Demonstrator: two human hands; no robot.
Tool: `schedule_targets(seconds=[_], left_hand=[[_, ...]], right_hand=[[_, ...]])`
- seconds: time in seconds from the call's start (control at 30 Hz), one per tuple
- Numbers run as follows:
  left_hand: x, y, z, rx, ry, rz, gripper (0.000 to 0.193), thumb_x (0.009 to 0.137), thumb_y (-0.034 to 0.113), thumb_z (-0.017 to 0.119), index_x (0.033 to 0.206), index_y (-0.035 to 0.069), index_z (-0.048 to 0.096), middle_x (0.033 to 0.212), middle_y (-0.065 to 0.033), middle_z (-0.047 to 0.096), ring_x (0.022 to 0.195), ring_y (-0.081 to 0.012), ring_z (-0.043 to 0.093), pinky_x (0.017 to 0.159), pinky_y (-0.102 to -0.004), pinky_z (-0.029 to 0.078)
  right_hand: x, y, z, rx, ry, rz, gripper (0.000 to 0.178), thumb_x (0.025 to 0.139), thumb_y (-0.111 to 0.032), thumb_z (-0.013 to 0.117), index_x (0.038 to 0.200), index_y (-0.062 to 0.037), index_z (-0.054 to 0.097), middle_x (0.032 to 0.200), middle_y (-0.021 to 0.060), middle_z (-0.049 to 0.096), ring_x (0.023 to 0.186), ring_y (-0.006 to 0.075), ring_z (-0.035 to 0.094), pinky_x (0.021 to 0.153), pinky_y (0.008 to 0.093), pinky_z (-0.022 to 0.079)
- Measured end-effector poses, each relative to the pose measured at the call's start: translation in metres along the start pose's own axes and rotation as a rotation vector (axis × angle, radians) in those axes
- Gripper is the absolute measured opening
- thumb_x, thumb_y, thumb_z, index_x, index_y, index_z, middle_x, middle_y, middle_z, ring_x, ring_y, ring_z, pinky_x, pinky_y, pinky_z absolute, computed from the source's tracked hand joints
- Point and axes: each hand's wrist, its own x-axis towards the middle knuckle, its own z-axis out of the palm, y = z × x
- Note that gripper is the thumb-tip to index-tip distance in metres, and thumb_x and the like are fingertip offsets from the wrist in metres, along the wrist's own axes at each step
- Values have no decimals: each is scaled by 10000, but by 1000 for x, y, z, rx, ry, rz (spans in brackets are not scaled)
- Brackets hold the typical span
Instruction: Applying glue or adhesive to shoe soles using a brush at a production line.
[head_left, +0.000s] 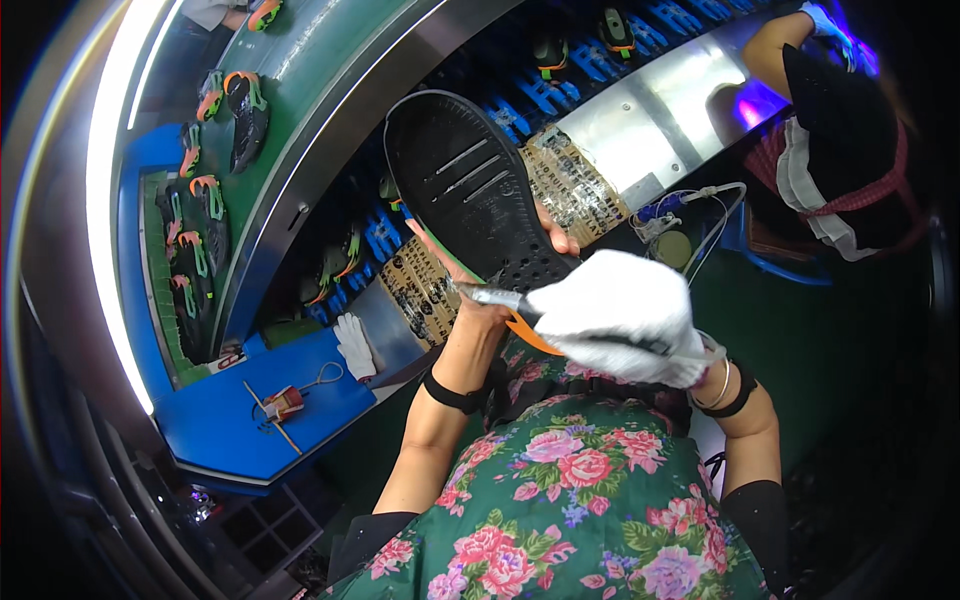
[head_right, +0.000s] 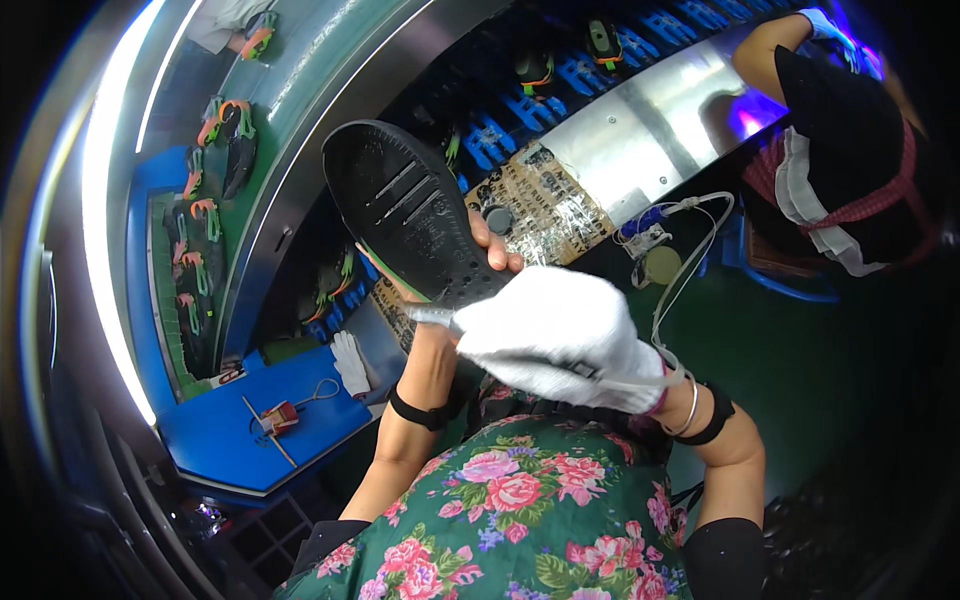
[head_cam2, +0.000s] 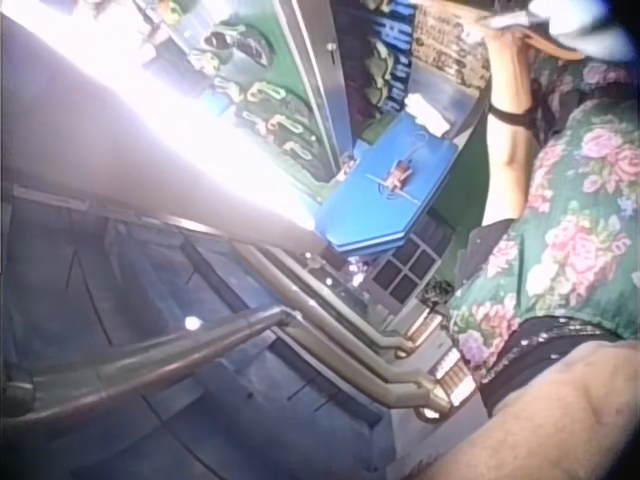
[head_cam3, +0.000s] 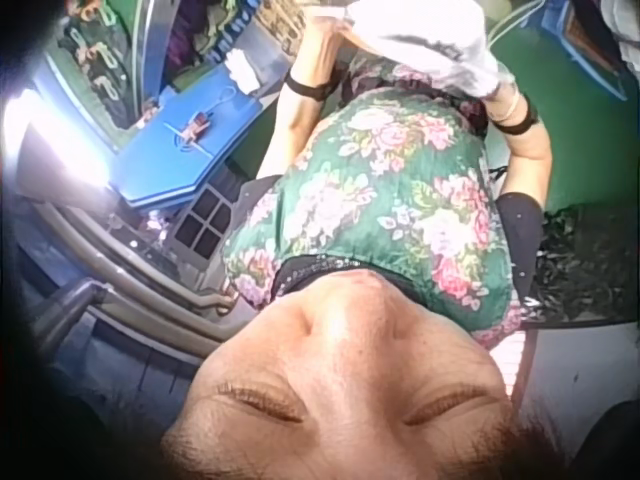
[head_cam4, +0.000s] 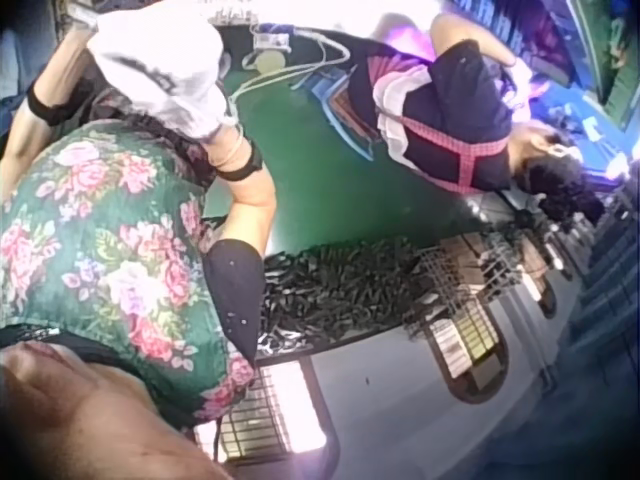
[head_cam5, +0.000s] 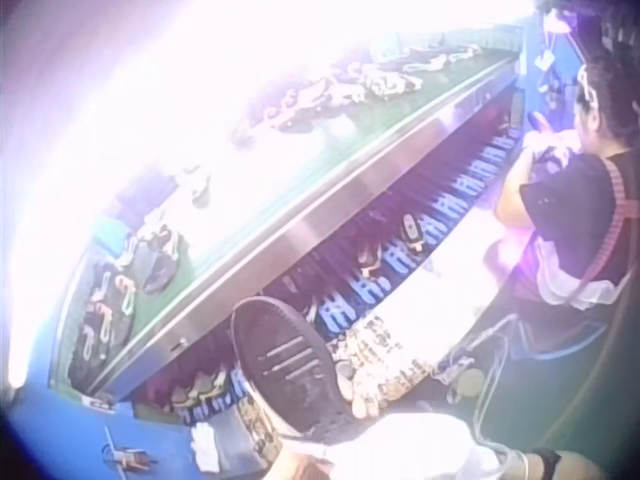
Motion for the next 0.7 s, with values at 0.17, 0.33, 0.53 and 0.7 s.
schedule_targets(seconds=[0.17,0.33,0.53,0.7], left_hand=[[3,1,9,7,107,32,1147,780,990,343,1151,-75,555,964,-193,612,941,-387,670,882,-552,546],[7,2,9,103,87,59,1103,804,972,341,1165,-45,567,955,-167,606,910,-349,668,876,-537,552],[16,5,16,113,32,46,1112,784,982,355,1168,-40,565,987,-151,603,921,-306,662,923,-526,528],[20,7,11,95,10,57,1120,764,992,368,1187,-27,560,1022,-144,596,923,-295,649,899,-522,520]], right_hand=[[-10,-1,0,-315,-123,-123,304,871,-66,735,1173,-92,763,1093,87,761,941,277,727,814,389,583],[-8,2,-8,9,19,83,316,761,-30,804,1073,-74,782,1088,137,767,891,276,738,763,366,580],[-11,-3,-8,-201,-22,-82,324,764,-15,831,1080,-68,782,1013,106,769,849,266,730,728,365,581],[-13,-1,-12,-109,56,98,251,753,-10,831,994,-64,787,986,121,775,814,268,732,729,355,581]])
